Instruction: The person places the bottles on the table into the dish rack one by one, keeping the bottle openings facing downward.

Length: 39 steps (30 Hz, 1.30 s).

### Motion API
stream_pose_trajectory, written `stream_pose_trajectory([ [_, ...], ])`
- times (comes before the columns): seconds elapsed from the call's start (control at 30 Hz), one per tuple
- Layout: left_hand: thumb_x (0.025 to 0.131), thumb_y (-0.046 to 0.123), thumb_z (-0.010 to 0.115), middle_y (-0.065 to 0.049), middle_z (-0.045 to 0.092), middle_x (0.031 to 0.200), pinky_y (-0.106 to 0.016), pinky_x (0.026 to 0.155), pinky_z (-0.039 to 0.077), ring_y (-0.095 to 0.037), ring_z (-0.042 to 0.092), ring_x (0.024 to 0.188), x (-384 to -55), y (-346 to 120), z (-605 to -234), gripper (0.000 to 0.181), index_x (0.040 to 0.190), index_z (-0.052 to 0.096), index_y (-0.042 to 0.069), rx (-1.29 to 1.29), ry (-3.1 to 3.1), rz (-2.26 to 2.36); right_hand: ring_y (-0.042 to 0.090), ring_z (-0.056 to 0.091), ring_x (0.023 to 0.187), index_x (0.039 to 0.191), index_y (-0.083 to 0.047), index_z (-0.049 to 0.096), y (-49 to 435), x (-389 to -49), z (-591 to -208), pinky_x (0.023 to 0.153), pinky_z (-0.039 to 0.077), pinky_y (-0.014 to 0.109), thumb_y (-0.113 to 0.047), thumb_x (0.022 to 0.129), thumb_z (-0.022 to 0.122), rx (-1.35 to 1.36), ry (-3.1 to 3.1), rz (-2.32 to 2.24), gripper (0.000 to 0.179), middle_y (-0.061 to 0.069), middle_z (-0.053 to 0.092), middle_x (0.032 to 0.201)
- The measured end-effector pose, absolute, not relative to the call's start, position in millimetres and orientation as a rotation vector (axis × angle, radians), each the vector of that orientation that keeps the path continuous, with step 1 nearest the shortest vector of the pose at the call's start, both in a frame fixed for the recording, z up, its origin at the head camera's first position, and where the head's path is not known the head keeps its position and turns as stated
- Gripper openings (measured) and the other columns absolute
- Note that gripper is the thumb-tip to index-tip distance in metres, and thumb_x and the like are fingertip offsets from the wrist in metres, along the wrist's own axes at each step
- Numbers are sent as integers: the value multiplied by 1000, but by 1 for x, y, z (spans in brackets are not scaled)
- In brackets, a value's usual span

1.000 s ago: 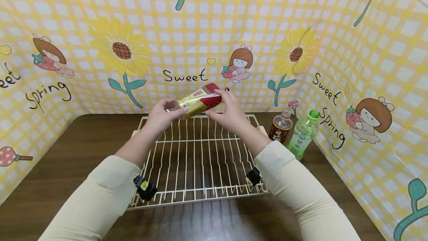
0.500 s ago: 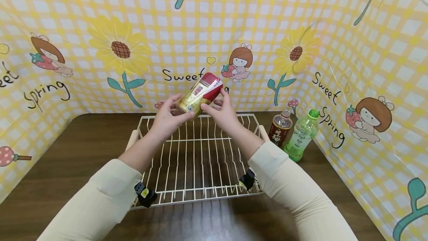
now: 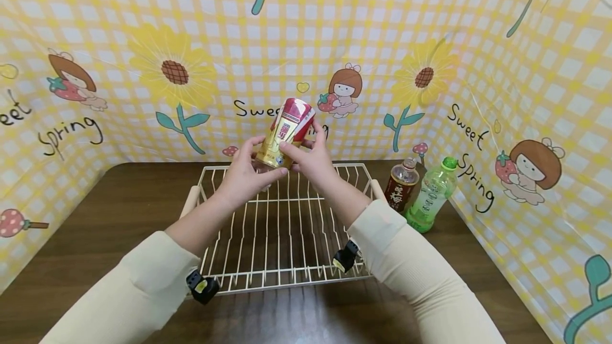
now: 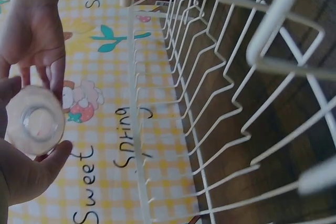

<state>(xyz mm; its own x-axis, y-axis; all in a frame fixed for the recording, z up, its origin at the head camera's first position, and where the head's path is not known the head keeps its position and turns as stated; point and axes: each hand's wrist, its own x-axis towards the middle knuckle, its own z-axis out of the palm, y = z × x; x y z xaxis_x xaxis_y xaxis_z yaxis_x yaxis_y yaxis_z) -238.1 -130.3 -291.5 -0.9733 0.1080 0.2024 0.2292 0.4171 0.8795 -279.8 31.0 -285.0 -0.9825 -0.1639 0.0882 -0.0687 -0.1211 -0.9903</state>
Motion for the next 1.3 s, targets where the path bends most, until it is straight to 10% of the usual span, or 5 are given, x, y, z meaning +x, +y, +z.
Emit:
stream_pose_trajectory([
  [0.4,103,44,43,-28,41,146,-58,109,36,-43,41,134,-219,-172,-278,74,157,10,5,-407,-2797,-1508,38,54,123,156,-33,11,21,-280,-282,88,56,49,-13,88,71,-258,1999,-2210,93,21,40,144],
  [0.63,105,46,31,-33,22,156,-65,110,28,-53,25,140,-214,-220,-287,72,156,8,0,-309,-2919,-1416,38,54,121,157,-34,10,8,-283,-292,90,54,51,-13,86,74,-263,2023,-2130,98,21,40,142],
  [1.0,103,20,40,-46,5,151,-64,113,23,-58,18,138,-207,-272,-344,78,146,-11,-19,-96,-3040,-1527,33,58,114,155,-36,15,-14,-280,-313,88,55,51,-13,84,76,-217,2049,-1993,96,19,47,133],
  [1.3,89,1,50,-38,-10,156,-39,104,29,-47,10,140,-201,-266,-371,94,151,-21,-2,-54,-2827,-1776,29,57,116,156,-31,16,-25,-279,-324,84,57,48,-15,83,77,-212,2108,-1877,97,14,49,136],
])
